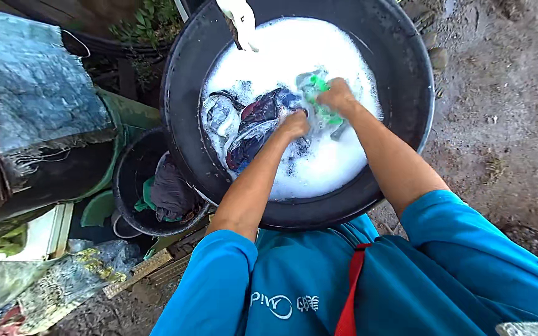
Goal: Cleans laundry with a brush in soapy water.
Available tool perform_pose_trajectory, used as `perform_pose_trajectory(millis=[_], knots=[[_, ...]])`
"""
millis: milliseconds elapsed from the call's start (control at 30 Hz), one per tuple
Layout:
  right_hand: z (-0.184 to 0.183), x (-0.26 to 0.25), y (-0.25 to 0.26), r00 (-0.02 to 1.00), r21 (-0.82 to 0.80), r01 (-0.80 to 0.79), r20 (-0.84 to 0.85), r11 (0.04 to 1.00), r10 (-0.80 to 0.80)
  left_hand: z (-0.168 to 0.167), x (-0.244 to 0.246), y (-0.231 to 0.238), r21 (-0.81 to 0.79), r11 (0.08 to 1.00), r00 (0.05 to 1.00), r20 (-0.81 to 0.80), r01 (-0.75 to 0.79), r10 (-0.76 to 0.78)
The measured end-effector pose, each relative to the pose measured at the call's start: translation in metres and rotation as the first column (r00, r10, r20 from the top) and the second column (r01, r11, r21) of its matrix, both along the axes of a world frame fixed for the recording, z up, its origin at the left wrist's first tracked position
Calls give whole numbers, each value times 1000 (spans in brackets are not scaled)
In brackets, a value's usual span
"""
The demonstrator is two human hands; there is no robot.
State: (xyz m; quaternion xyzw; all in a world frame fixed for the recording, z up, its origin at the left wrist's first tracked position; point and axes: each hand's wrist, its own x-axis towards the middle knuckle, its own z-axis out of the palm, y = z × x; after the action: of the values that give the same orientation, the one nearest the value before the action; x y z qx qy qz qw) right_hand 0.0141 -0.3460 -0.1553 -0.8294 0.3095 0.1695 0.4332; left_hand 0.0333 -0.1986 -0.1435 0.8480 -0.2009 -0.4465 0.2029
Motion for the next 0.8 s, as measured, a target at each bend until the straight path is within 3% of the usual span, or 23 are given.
perform_pose_trajectory(millis=[33,67,133,200,300,367,433,500,600,667,800], knots=[[-2,3,-10,996,13,70,55,997,-71,10,3,2,-155,971,982,-65,-185,176],[-2,6,-20,985,22,136,105,990,-138,21,4,6,-347,858,925,-189,-378,330],[-3,8,-32,951,59,248,176,967,-255,38,5,17,-569,525,774,-445,-633,451],[1,6,-33,931,83,292,205,953,-303,38,8,33,-602,251,637,-602,-758,482],[10,13,-21,939,88,250,219,964,-264,8,17,54,-445,47,372,-680,-894,633],[16,12,1,942,131,169,272,977,-199,-11,19,60,-330,0,241,-689,-944,684],[25,6,36,928,138,7,367,990,-57,-20,18,57,-298,-17,201,-685,-954,701],[31,-3,73,895,51,-224,407,973,185,-26,13,54,-297,-64,177,-714,-953,678],[5,-8,77,860,-113,-439,236,891,453,-25,6,52,-254,-71,147,-740,-965,657],[-9,-2,50,898,-149,-413,97,898,429,-23,12,51,-213,-10,145,-697,-977,702],[-11,-1,-3,979,-221,-203,-45,954,198,-26,13,56,-194,48,171,-688,-980,705]])
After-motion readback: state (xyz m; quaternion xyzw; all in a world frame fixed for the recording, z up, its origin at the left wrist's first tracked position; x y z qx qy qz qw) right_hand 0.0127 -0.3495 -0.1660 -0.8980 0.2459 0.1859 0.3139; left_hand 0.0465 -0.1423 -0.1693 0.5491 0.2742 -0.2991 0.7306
